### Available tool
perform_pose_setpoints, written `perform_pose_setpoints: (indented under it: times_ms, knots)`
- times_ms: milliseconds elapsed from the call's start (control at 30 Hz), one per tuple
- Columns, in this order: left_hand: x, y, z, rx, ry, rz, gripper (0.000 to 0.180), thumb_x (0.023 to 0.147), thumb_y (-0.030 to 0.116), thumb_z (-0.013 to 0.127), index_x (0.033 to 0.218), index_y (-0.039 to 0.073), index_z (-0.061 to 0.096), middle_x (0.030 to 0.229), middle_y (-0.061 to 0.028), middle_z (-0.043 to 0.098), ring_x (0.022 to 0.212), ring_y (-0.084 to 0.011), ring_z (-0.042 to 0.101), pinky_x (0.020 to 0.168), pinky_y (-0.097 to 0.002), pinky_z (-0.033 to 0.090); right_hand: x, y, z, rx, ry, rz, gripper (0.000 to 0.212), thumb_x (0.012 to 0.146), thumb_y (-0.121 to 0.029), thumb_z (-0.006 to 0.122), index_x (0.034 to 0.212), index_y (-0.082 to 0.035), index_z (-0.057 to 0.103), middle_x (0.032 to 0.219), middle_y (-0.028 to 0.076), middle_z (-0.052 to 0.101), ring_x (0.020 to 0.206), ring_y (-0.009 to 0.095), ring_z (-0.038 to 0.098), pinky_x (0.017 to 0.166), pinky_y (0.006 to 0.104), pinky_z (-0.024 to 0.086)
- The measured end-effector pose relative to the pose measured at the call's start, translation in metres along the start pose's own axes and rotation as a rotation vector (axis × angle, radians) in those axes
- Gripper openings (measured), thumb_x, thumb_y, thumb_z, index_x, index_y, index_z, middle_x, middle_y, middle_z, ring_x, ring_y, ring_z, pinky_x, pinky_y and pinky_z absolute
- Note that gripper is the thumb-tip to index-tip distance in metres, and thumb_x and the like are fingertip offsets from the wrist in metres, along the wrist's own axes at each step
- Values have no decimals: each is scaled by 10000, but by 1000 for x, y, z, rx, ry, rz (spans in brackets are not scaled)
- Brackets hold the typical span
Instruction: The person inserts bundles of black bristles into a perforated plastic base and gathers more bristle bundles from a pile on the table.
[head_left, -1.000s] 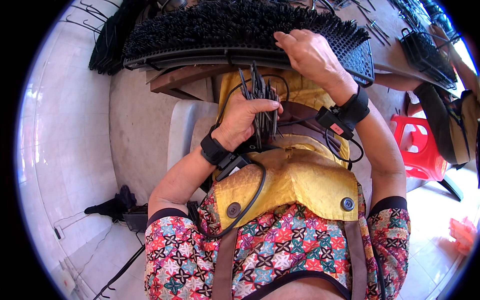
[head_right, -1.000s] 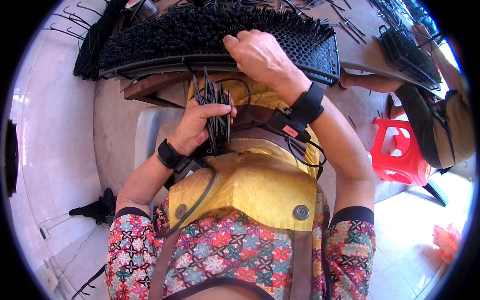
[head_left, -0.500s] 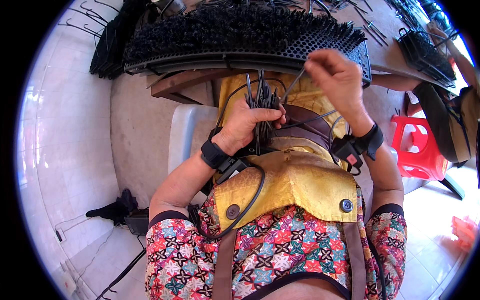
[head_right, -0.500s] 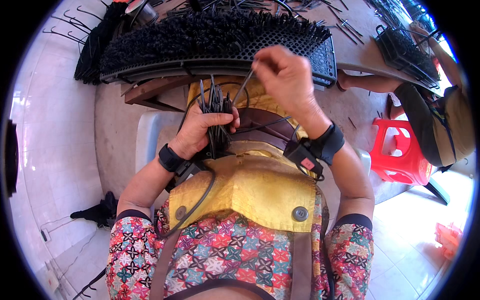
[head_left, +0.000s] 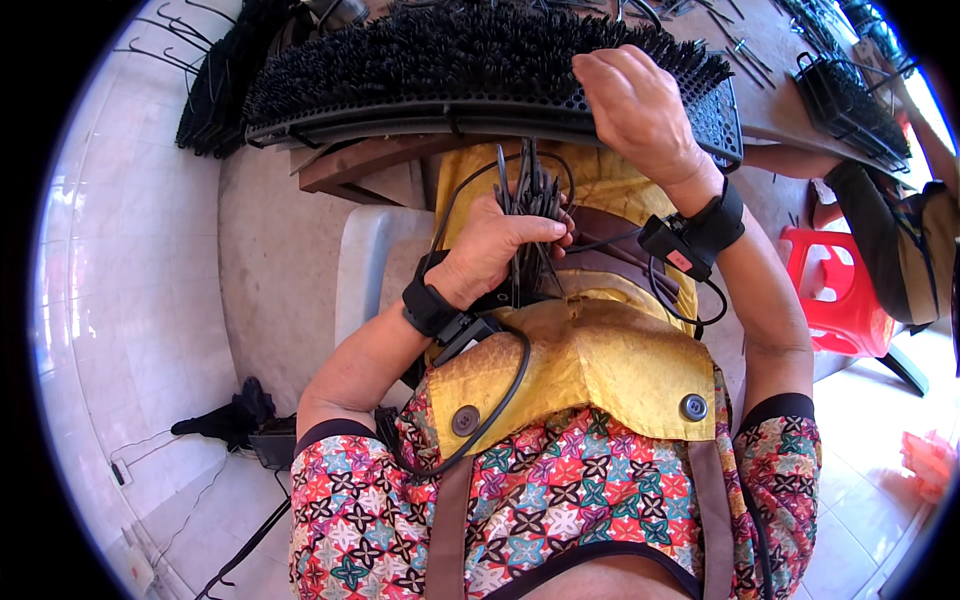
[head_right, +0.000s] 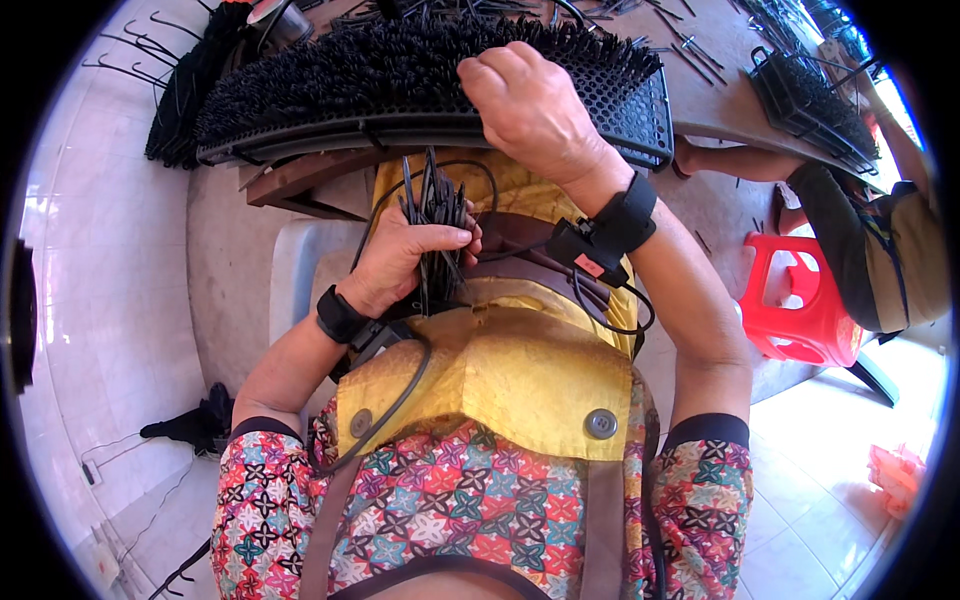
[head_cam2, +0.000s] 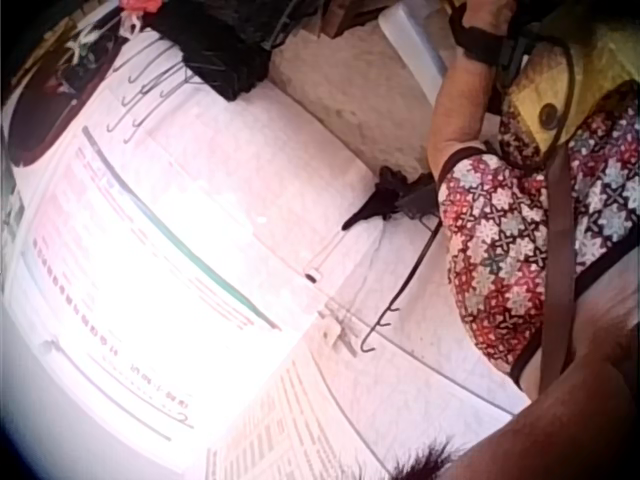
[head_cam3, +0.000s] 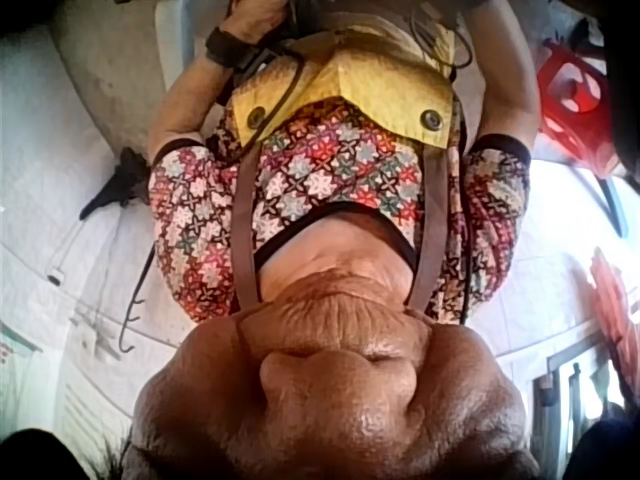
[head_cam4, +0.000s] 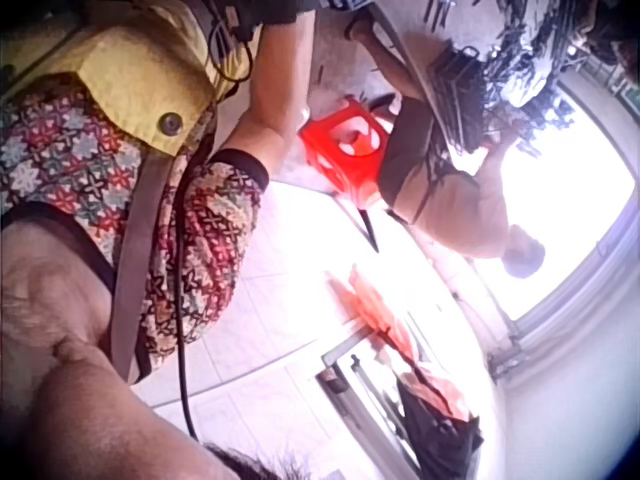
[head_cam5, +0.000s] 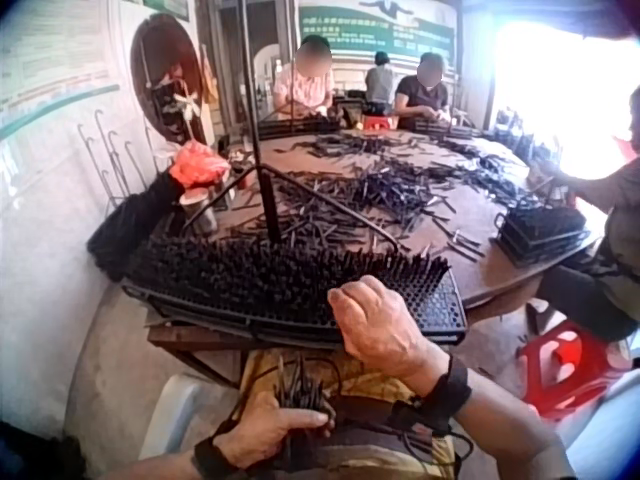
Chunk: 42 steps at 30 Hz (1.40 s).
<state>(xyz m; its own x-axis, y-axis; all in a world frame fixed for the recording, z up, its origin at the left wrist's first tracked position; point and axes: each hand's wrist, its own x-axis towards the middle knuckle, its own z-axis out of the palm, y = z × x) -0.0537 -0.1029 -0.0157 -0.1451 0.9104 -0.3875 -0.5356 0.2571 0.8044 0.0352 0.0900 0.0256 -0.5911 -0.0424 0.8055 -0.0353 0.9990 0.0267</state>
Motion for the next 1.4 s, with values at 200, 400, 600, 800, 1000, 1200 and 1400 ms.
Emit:
perform_pose_setpoints:
  times_ms: [200, 400, 600, 800, 1000, 1200, 1400]
  knots:
    - [-1, 2, 2, -45, 24, -9, 196, 751, -11, 659, 930, -2, 579, 848, -102, 634, 742, -183, 633, 659, -295, 536, -3, -10, 1, -78, -402, 179, 242, 703, -84, 637, 916, -2, 556, 746, 154, 593, 715, 341, 600, 604, 412, 490]
    - [2, -1, 0, -27, 13, 49, 155, 741, -23, 638, 886, 4, 589, 770, -102, 638, 700, -180, 629, 619, -277, 514, -30, -58, -29, 759, -456, 779, 161, 752, -77, 653, 854, 41, 611, 723, 173, 612, 645, 253, 628, 586, 323, 484]
    - [-1, 8, 10, -26, 39, 7, 167, 751, -6, 629, 911, -7, 578, 754, -97, 633, 692, -180, 626, 621, -284, 515, -44, -53, -37, 917, -160, 1188, 47, 760, -11, 665, 786, -4, 625, 679, 3, 616, 602, 59, 574, 520, 209, 455]
    - [9, 16, 18, 27, -19, 21, 182, 762, 19, 656, 917, -4, 562, 743, -91, 612, 615, -159, 602, 558, -281, 507, -16, 10, -67, 687, 217, 1066, 47, 784, -29, 654, 822, 0, 650, 646, 11, 616, 533, 48, 545, 486, 184, 440]
    - [45, 23, 43, 21, -85, 18, 188, 776, 35, 665, 918, -2, 548, 701, -67, 572, 540, -140, 553, 487, -254, 461, -19, 62, -39, 404, 420, 836, 51, 778, -49, 665, 813, -13, 653, 637, -8, 621, 563, 25, 542, 517, 179, 439]
    - [39, 2, 48, 118, -139, -170, 245, 743, 21, 684, 944, -2, 545, 692, -63, 579, 547, -131, 559, 501, -246, 462, -19, 63, -33, 231, 380, 779, 65, 765, -67, 659, 810, -24, 637, 681, 66, 631, 605, 104, 598, 580, 235, 475]
    - [30, 0, 43, 168, -295, -181, 180, 712, 8, 667, 882, -2, 608, 781, -71, 635, 687, -156, 615, 662, -284, 497, -21, 69, -31, 175, 245, 681, 63, 753, -48, 641, 802, -13, 622, 728, 113, 625, 642, 218, 624, 606, 282, 489]
